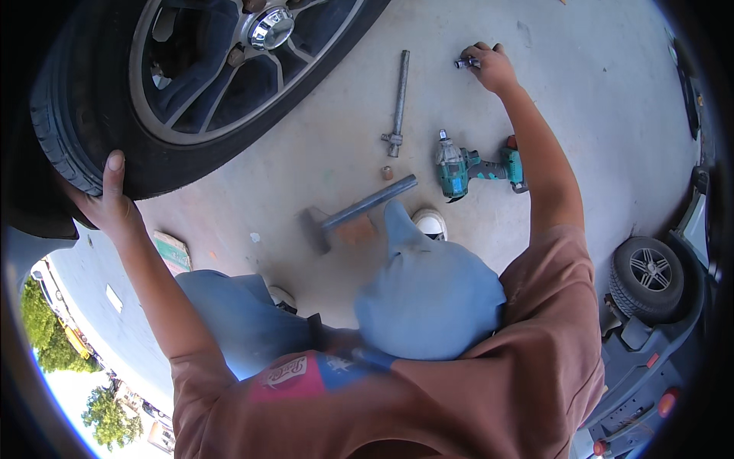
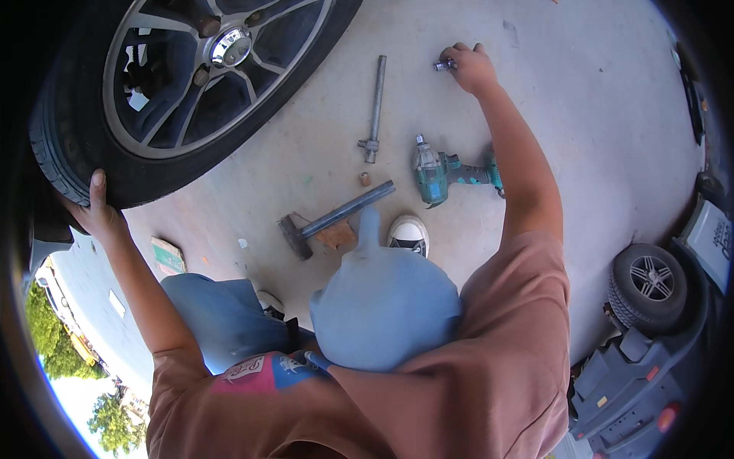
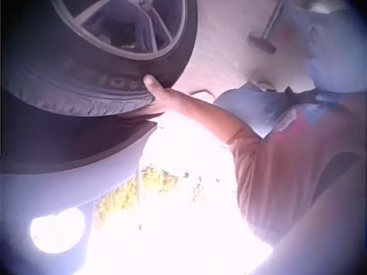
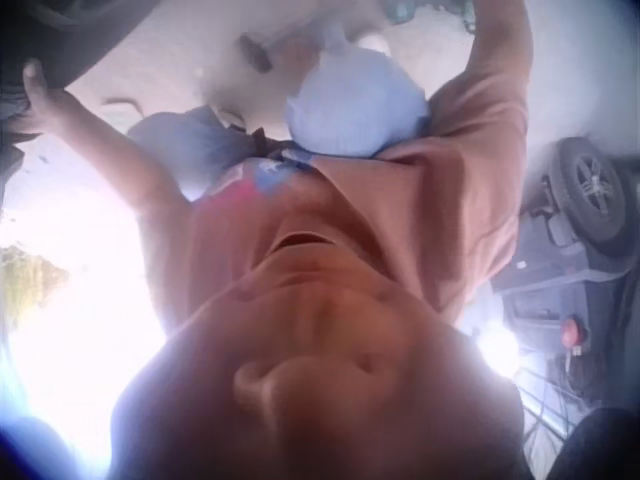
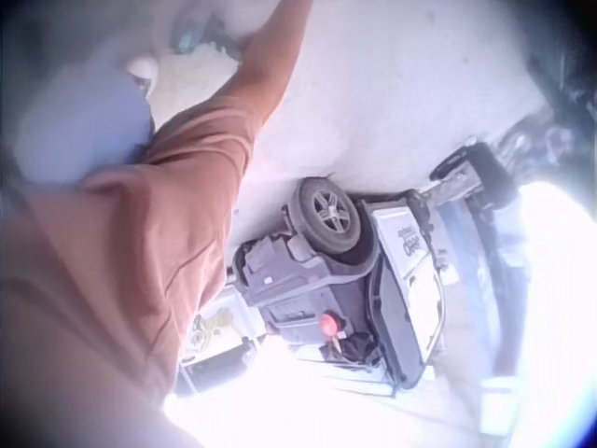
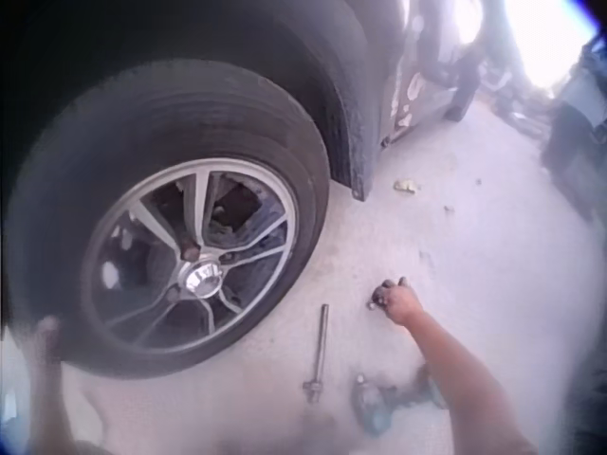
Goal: The person kneels beside a raised vehicle and repeatedly uses a hammer and impact wrench to loosen and remove lug nuts from a car wheel. The person alternates between tools and continues striking the wheel area while attempting to detach the tire.
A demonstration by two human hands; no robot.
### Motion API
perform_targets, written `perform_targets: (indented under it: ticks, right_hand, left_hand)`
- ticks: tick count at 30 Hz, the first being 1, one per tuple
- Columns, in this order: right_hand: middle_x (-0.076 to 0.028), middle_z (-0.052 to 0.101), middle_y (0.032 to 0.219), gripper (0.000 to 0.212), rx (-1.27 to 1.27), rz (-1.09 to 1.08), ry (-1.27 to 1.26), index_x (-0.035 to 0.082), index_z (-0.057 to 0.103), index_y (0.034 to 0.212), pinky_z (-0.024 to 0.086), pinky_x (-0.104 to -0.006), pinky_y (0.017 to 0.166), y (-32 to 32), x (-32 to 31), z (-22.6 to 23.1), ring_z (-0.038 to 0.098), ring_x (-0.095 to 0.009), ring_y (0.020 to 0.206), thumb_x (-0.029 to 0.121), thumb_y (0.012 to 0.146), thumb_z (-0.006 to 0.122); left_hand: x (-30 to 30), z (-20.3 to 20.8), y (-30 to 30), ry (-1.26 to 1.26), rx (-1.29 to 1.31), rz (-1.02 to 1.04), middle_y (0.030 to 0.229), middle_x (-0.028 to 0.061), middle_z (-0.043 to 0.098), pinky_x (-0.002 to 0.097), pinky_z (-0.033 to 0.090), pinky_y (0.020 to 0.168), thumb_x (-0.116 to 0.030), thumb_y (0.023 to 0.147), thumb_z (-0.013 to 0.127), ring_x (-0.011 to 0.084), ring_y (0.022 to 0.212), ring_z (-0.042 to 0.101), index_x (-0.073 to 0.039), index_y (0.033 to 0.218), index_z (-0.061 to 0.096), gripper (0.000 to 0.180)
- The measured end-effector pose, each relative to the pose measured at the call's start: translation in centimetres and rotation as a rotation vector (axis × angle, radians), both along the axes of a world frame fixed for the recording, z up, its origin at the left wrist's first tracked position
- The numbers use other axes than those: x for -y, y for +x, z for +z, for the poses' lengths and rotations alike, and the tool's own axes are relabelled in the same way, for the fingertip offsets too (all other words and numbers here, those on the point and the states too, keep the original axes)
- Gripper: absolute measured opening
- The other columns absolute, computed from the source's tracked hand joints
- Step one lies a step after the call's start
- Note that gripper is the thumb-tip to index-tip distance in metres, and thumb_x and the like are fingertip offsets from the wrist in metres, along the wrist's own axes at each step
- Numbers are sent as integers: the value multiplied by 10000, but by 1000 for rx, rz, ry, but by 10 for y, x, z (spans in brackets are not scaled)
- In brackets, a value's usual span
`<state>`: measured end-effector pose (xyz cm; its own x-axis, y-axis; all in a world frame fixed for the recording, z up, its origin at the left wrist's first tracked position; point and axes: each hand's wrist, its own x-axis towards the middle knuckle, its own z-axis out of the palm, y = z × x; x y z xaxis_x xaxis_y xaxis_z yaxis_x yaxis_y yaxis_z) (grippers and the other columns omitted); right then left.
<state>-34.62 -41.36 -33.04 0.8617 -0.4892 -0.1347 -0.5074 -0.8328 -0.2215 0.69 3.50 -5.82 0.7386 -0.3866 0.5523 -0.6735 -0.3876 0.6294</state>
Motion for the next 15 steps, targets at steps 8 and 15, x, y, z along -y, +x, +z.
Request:
perform_targets:
  ticks: [8,15]
  right_hand:
    - [3,653,1100,383,307,-313,1236,125,602,1251,472,-286,895,-21,-104,51,592,-108,988,183,890,716]
    - [-44,639,1140,367,449,-292,1420,51,558,1268,468,-316,968,-17,-142,82,595,-132,1060,167,935,656]
  left_hand:
    - [2,-5,-1,70,117,8,1422,171,459,364,269,1141,-435,706,813,330,1326,425,20,1440,364,973]
    - [4,-3,0,113,177,20,1378,174,506,382,335,1112,-563,668,797,339,1288,469,2,1424,396,1025]
